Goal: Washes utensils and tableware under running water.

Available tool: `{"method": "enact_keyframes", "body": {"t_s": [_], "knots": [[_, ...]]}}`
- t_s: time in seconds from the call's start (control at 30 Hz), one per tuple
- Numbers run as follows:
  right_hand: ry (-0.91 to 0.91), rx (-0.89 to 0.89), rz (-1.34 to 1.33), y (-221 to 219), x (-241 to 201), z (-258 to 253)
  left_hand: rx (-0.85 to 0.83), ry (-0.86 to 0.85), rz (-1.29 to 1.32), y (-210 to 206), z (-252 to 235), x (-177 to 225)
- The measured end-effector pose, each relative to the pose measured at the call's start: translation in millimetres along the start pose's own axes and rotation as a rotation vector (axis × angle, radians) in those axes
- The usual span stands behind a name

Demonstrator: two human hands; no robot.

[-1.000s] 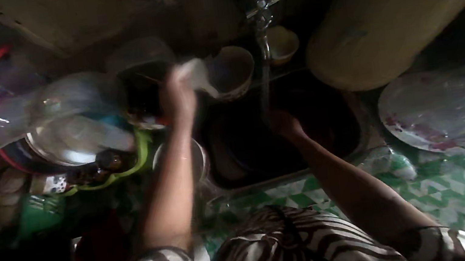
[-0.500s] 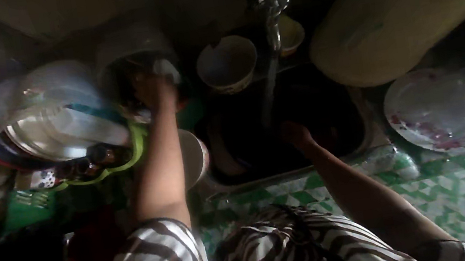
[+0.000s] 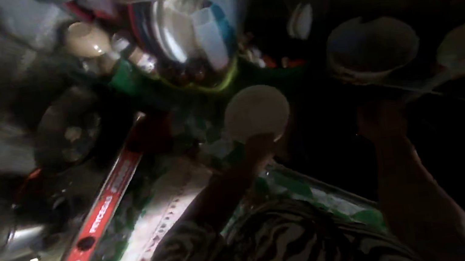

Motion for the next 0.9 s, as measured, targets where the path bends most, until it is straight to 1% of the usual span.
{"method": "enact_keyframes", "body": {"t_s": [0.07, 0.13, 0.2, 0.23, 0.27, 0.3, 0.33, 0.37, 0.4, 0.47, 0.53, 0.6, 0.67, 0.73, 0.77, 0.8, 0.87, 0.9], "knots": [[-0.149, -0.105, 0.027, -14, 22, 7, 0.023, -0.109, 0.005, 4, 14, 23], [-0.249, -0.232, 0.033, -22, 36, 26, 0.102, -0.27, 0.012, 1, 25, 50], [-0.23, -0.384, 0.052, -23, 32, 45, 0.204, -0.45, -0.005, -10, 26, 80], [-0.194, -0.434, 0.078, -17, 28, 50, 0.202, -0.521, -0.026, -16, 24, 98], [-0.158, -0.415, 0.119, -5, 22, 53, 0.143, -0.574, -0.053, -23, 20, 115], [-0.134, -0.32, 0.191, 10, 13, 55, 0.051, -0.604, -0.08, -31, 14, 131], [-0.127, -0.186, 0.282, 25, 2, 60, -0.02, -0.634, -0.085, -39, 6, 147], [-0.11, -0.035, 0.346, 40, -11, 64, -0.04, -0.67, -0.085, -46, -4, 162], [-0.066, 0.083, 0.387, 53, -23, 67, -0.02, -0.71, -0.084, -51, -14, 177], [0.126, 0.197, 0.521, 71, -46, 68, 0.033, -0.752, -0.098, -64, -37, 203], [0.3, 0.246, 0.763, 74, -59, 69, -0.05, -0.678, -0.147, -80, -60, 217], [0.363, 0.301, 0.969, 69, -54, 66, -0.13, -0.551, -0.188, -90, -82, 214], [0.399, 0.292, 1.075, 58, -38, 64, -0.168, -0.413, -0.156, -95, -99, 198], [0.412, 0.242, 1.08, 48, -16, 60, -0.177, -0.307, -0.098, -103, -116, 179], [0.391, 0.211, 1.076, 45, -3, 57, -0.188, -0.289, -0.066, -107, -122, 172], [0.363, 0.182, 1.066, 42, 9, 54, -0.165, -0.289, -0.008, -111, -131, 166], [0.34, 0.171, 0.979, 40, 23, 47, -0.13, -0.244, 0.149, -116, -147, 154], [0.328, 0.194, 0.894, 43, 24, 42, -0.104, -0.185, 0.261, -113, -150, 149]]}}
Point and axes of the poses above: each hand's wrist, its own z-axis away from the middle knuckle, its own y-axis out of the back of the hand, x = y × z, the point moved 9 cm from there along -z, towards the middle knuckle, and after that the axes turned 13 degrees about -z, right-handed, at the moved point
